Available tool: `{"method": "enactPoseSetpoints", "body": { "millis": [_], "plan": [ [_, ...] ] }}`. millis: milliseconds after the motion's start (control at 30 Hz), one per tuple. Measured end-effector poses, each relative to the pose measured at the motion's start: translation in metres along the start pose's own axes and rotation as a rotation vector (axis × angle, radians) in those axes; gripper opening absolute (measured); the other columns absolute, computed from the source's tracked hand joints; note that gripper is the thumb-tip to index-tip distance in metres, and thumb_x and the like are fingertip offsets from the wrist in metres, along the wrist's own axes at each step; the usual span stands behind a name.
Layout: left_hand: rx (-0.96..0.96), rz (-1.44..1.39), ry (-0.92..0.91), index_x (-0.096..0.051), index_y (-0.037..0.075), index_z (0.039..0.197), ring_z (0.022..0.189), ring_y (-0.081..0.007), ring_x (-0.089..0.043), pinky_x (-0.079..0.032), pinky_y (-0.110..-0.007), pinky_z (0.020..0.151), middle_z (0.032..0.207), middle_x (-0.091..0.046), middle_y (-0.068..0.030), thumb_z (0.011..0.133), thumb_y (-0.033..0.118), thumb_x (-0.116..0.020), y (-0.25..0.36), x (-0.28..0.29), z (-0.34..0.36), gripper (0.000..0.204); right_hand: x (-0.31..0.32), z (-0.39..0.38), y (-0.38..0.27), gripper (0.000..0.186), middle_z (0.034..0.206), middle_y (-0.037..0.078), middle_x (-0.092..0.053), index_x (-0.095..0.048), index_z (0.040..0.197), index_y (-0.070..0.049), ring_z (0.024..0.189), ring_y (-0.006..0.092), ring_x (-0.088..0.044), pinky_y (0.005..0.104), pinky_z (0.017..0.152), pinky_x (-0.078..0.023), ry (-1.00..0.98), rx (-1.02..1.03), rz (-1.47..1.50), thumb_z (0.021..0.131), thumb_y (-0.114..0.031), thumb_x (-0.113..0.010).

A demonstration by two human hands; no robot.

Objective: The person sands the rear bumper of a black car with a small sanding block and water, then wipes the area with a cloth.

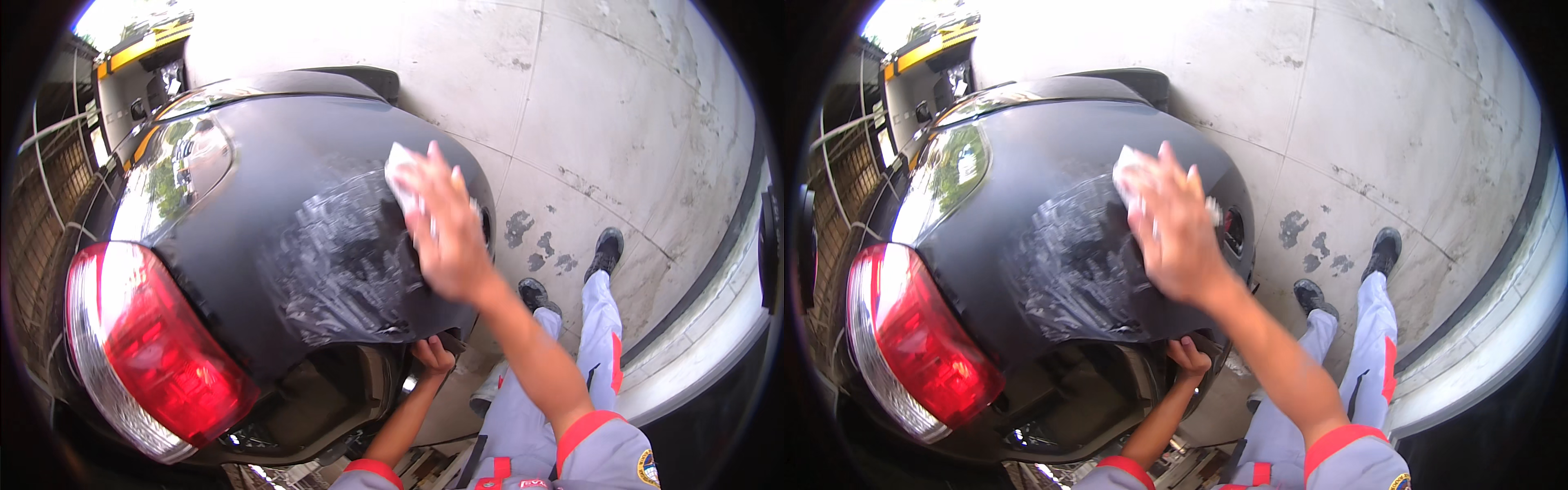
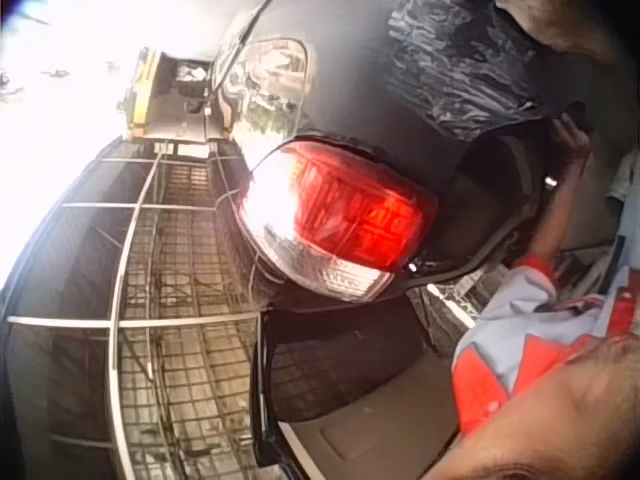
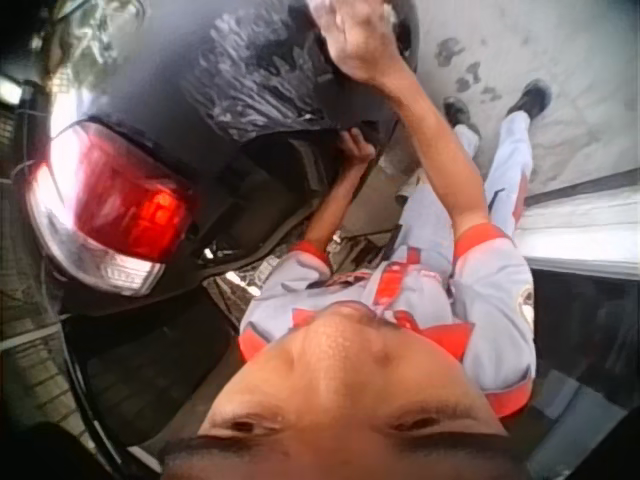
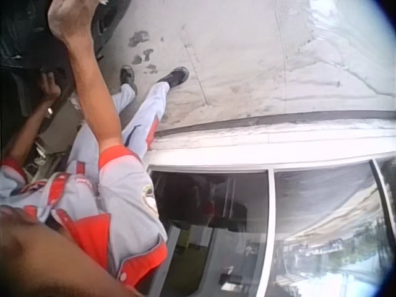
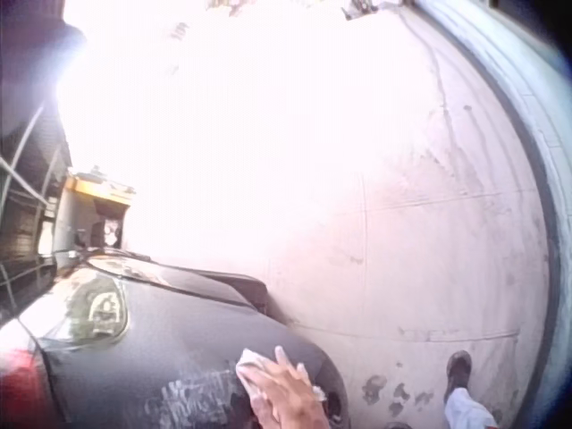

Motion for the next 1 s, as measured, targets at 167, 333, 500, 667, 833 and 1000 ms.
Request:
{"method": "enactPoseSetpoints", "body": {
  "millis": [167,333,500,667,833,1000],
  "plan": [
    [-0.014,0.105,0.014,-0.059,-0.006,0.096,0.073,-0.0417,-0.063,-0.048,-0.044,0.064,0.082,-0.063,-0.0227,0.094,0.02,-0.047,0.003,0.009,-0.003,0.029,-0.013,0.021,-0.028,0.025,0.125,0.017,-0.059,-0.064,0.113,-0.006,0.126,0.037,-0.048,0.0444,0.108,-0.035,-0.082,0.123,0.195,0.092,-0.004,-0.052],
    [-0.051,0.147,0.011,-0.059,-0.005,0.089,0.07,-0.043,-0.061,-0.047,-0.045,0.063,0.079,-0.063,-0.0227,0.094,0.019,-0.048,0.014,0.014,0.002,0.028,-0.013,-0.01,-0.047,0.031,0.128,0.018,-0.058,-0.06,0.121,-0.006,0.131,0.0355,-0.045,0.043,0.109,-0.035,-0.161,0.121,0.245,0.091,-0.003,-0.053],
    [-0.061,0.169,-0.04,-0.059,0.0,0.082,0.065,-0.0413,-0.058,-0.045,-0.043,0.057,0.074,-0.06,-0.0213,0.094,0.018,-0.049,0.003,0.0,-0.006,0.024,-0.043,0.079,-0.068,0.022,0.115,0.02,-0.063,-0.066,0.108,-0.002,0.114,0.0371,-0.057,0.0398,0.097,-0.045,-0.238,0.165,0.213,0.091,-0.005,-0.053],
    [-0.3,0.323,0.085,-0.059,0.004,0.087,0.062,-0.0336,-0.058,-0.044,-0.041,0.053,0.078,-0.061,-0.0141,0.096,0.019,-0.051,0.011,0.008,-0.006,0.019,-0.041,-0.017,-0.112,0.033,0.131,0.017,-0.055,-0.064,0.113,-0.002,0.12,0.0347,-0.054,0.0453,0.101,-0.042,-0.309,0.444,-0.104,0.082,-0.001,-0.055],
    [-0.415,0.406,0.107,-0.06,0.003,0.093,0.07,-0.0348,-0.059,-0.046,-0.043,0.062,0.086,-0.062,-0.0155,0.094,0.019,-0.053,0.019,-0.005,-0.005,0.018,-0.051,-0.037,-0.123,0.045,0.14,0.02,-0.045,-0.053,0.13,0.001,0.129,0.0348,-0.045,0.0438,0.105,-0.039,-0.209,0.315,-0.218,0.086,-0.009,-0.058],
    [-0.714,0.772,0.175,-0.061,0.002,0.1,0.078,-0.0361,-0.06,-0.048,-0.045,0.071,0.095,-0.062,-0.0169,0.092,0.019,-0.054,0.029,0.003,-0.011,0.02,-0.08,0.009,-0.149,0.045,0.134,0.024,-0.047,-0.048,0.13,0.004,0.123,0.0409,-0.046,0.0456,0.103,-0.037,-0.084,0.298,0.086,0.086,-0.004,-0.055]
  ]
}}
Point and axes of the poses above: each hand's wrist, its own z-axis towards the middle knuckle, its own x-axis out of the back of the hand, y = z × x, the point moved 6 cm from there along z, towards the middle knuckle
